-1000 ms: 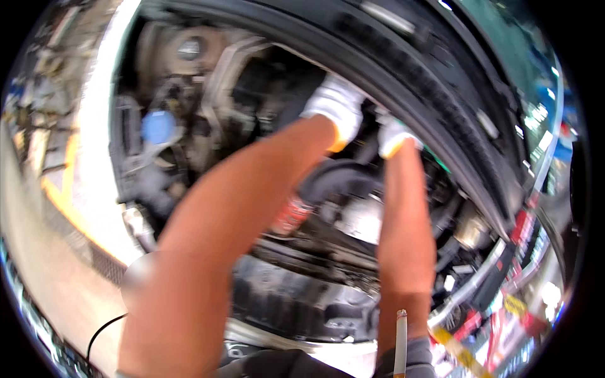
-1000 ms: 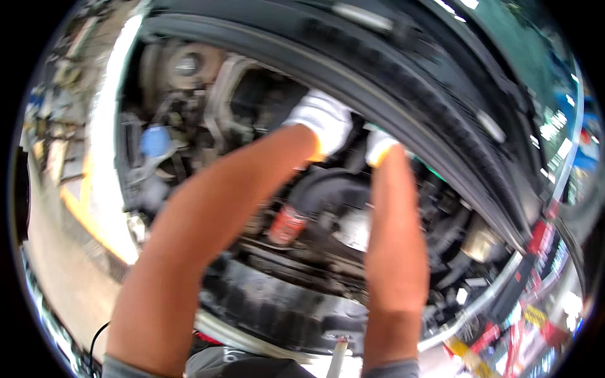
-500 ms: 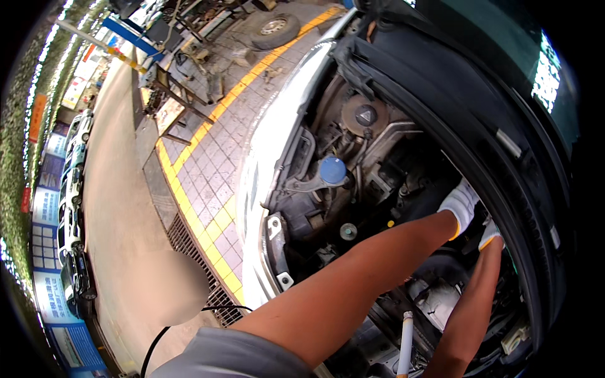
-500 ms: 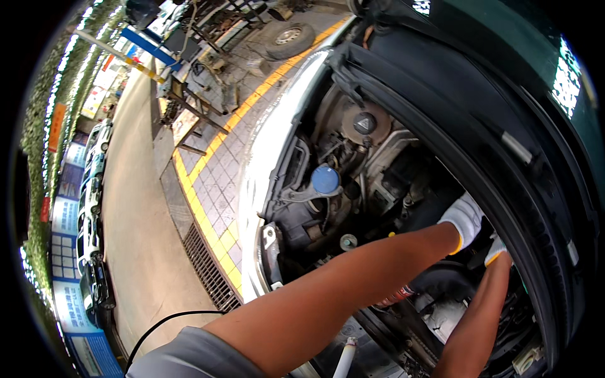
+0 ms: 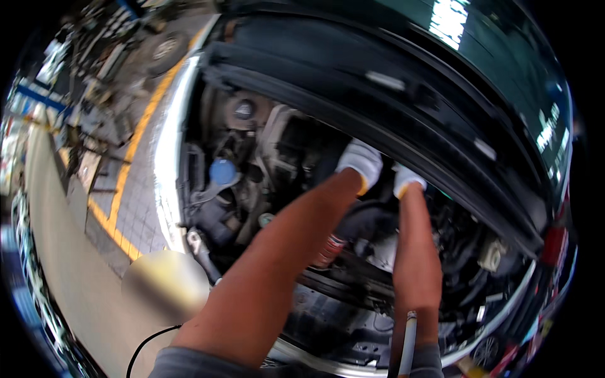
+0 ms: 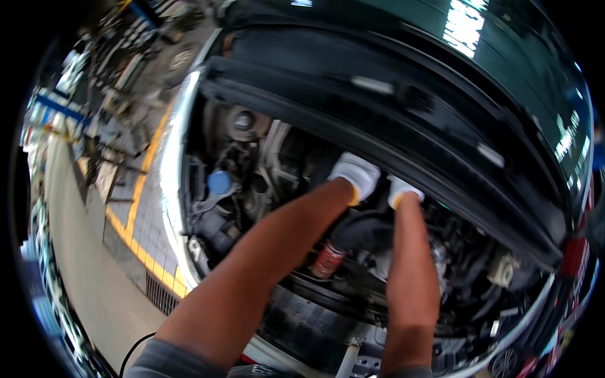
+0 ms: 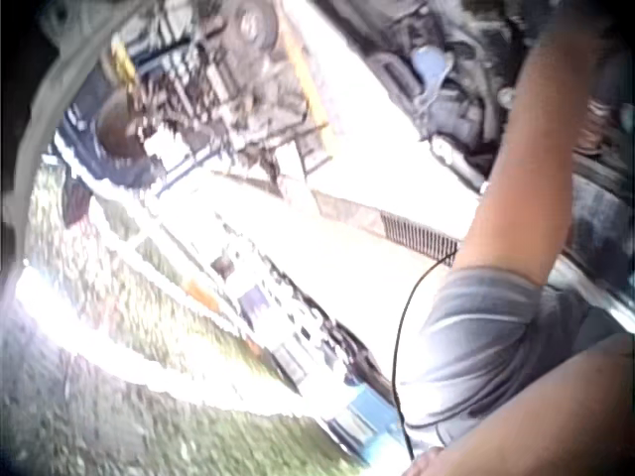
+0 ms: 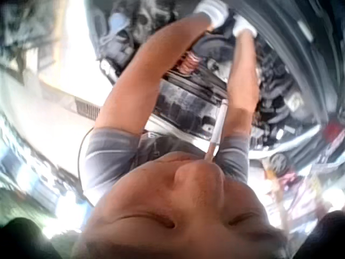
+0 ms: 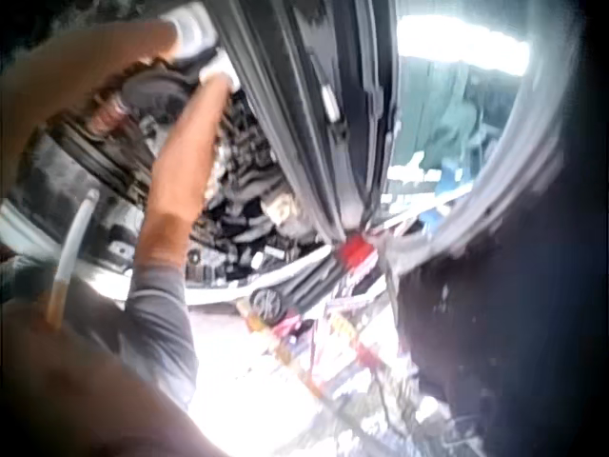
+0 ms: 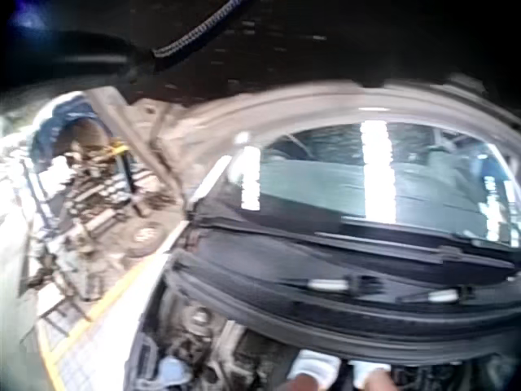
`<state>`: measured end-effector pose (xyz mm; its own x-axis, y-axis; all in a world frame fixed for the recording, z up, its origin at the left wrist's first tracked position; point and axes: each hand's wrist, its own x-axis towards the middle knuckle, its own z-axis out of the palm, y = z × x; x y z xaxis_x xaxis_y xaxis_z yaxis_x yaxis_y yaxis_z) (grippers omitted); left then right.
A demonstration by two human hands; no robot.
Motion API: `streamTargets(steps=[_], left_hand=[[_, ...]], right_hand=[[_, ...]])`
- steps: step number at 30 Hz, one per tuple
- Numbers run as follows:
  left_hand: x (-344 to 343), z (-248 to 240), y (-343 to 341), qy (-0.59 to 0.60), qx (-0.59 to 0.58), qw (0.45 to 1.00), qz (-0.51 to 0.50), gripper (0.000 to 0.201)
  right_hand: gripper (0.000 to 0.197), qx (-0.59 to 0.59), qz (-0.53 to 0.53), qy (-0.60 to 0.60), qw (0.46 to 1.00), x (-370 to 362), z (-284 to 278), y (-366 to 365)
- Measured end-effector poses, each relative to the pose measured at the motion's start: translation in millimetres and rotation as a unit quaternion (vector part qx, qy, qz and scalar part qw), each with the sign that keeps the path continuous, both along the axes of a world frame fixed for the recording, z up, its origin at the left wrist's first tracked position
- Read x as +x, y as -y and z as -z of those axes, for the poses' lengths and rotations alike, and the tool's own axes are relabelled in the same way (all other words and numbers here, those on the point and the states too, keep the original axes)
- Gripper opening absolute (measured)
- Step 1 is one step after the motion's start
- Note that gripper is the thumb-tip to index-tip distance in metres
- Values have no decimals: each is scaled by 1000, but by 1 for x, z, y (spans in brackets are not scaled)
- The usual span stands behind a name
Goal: The person walks through a garage, puts on gloves, and retrieves a wrench from a tool cart. They then proceed to work on the engine of a white car with the hood open, using the wrench to tighten or loosen components within the engine bay.
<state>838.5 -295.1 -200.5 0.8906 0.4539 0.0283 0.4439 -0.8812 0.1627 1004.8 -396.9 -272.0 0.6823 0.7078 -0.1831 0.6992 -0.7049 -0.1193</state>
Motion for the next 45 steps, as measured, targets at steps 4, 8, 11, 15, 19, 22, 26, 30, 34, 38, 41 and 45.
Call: streamTargets(steps=[4,8,11,15,19,22,26,30,34,38,41,45], left_hand=[[1,5,-1,43,-73,996,-39,39],[6,34,-5,26,91,995,13,36],[14,23,-7,36,-24,999,-20,38],[0,9,-10,-34,43,996,66,35],[-36,-28,-10,12,-105,993,51,25],[-64,-40,5,233,-84,968,42,23],[-114,-63,50,297,-159,940,54,25],[-171,-117,126,260,-339,895,127,24],[-217,-170,226,190,-460,850,172,32],[-240,-211,332,103,-453,830,310,48],[-261,-200,410,-96,-610,711,336,45],[-286,-191,513,-126,-679,662,292,30]], right_hand=[[50,19,38,-110,993,-29,-67,-14],[55,-3,48,-88,995,-46,-96,-11],[57,33,39,-88,995,-38,-91,-6],[51,101,73,-159,979,-43,-80,7],[21,555,345,-444,614,-69,-89,24],[19,650,370,-498,439,-81,-95,64],[21,678,290,-590,329,-113,-138,151],[33,717,404,-513,245,-180,-214,252],[32,612,316,-489,536,-253,-293,374],[31,418,263,-565,661,-315,-336,471],[44,311,252,-583,707,-346,-343,504],[42,345,199,-471,787,-384,-334,566]])
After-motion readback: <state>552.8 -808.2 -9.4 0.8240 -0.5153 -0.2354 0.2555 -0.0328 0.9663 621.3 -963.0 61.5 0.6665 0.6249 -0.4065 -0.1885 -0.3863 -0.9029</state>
